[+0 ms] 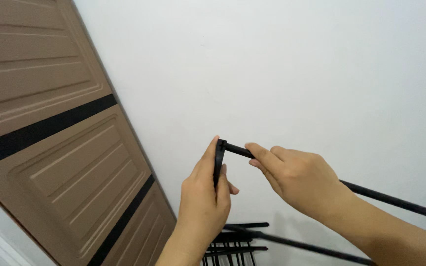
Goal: The person assembles a black metal frame by connecting rods and corner joints by hand. They insert rods into joints, form rectangular sections, and attach curved handle pieces to complete the frame structure.
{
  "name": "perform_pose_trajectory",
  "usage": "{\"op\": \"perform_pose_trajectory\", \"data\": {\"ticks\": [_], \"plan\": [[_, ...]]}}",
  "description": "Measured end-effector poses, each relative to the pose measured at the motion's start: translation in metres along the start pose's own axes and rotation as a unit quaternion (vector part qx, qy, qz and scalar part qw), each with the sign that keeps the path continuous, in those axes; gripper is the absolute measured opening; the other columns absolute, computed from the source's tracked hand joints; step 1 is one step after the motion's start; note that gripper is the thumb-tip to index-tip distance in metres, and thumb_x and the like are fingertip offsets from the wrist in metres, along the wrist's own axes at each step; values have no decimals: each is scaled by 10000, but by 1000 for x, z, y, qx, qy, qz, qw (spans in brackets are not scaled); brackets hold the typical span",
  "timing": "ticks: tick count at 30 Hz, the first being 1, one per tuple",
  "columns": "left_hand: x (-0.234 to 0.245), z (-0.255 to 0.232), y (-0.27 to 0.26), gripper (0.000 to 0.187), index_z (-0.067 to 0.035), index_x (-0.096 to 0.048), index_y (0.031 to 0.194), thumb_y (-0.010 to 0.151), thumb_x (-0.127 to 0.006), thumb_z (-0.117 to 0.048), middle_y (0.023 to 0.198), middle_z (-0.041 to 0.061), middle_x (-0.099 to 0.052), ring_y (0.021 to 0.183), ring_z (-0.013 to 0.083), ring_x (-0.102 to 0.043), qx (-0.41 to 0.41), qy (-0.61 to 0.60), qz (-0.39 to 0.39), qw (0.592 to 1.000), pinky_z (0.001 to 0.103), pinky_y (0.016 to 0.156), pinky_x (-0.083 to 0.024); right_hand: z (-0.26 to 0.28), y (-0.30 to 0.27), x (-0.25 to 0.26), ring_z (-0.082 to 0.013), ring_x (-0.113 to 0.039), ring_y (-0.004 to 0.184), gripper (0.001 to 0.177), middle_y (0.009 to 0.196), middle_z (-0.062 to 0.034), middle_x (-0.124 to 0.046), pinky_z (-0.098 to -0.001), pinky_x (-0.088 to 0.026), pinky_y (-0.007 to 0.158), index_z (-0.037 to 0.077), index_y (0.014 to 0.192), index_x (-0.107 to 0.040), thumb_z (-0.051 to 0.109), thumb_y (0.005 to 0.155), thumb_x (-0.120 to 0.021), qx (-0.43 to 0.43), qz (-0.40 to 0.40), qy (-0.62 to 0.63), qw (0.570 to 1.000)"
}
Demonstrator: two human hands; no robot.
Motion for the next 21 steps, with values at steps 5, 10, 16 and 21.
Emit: {"op": "perform_pose_trajectory", "data": {"ticks": [5,10,16,21], "plan": [[7,3,2,537,-98,-443,1494,964,-524,-54,793,100,-703,558,151,-721,23,-8,32,999,298,523,-585,-12,7,-7,-182,-544,503,282,614,-39,-606,-348,-459,469,138,1170,-708,331,1000,-595,-156,114,156,969],[15,0,-2,569,-110,-435,1513,958,-535,-37,820,81,-695,558,140,-713,-12,0,52,999,292,521,-606,-24,11,-21,-86,-337,480,408,540,31,-390,-279,-317,434,130,1060,-809,418,1018,-523,-289,253,383,840],[20,-4,-4,581,-115,-446,1505,944,-553,-11,812,96,-690,570,153,-716,-41,6,77,996,297,542,-604,-29,-2,-41,-51,-209,379,415,484,59,-328,-236,-138,329,75,1001,-724,419,992,-493,-420,347,664,512],[23,-7,-9,559,-73,-471,1469,923,-585,-29,886,126,-715,603,175,-724,-69,29,63,995,319,570,-597,-30,-13,-56,-67,-239,392,431,485,44,-367,-244,-184,351,76,1019,-750,429,982,-506,-420,336,602,590]]}}
Point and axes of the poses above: each hand's wrist, its own y-axis towards the middle knuckle, its own x-axis out of the back of the hand, z = x × y, the point moved 4 cm from there along y, towards the middle knuckle
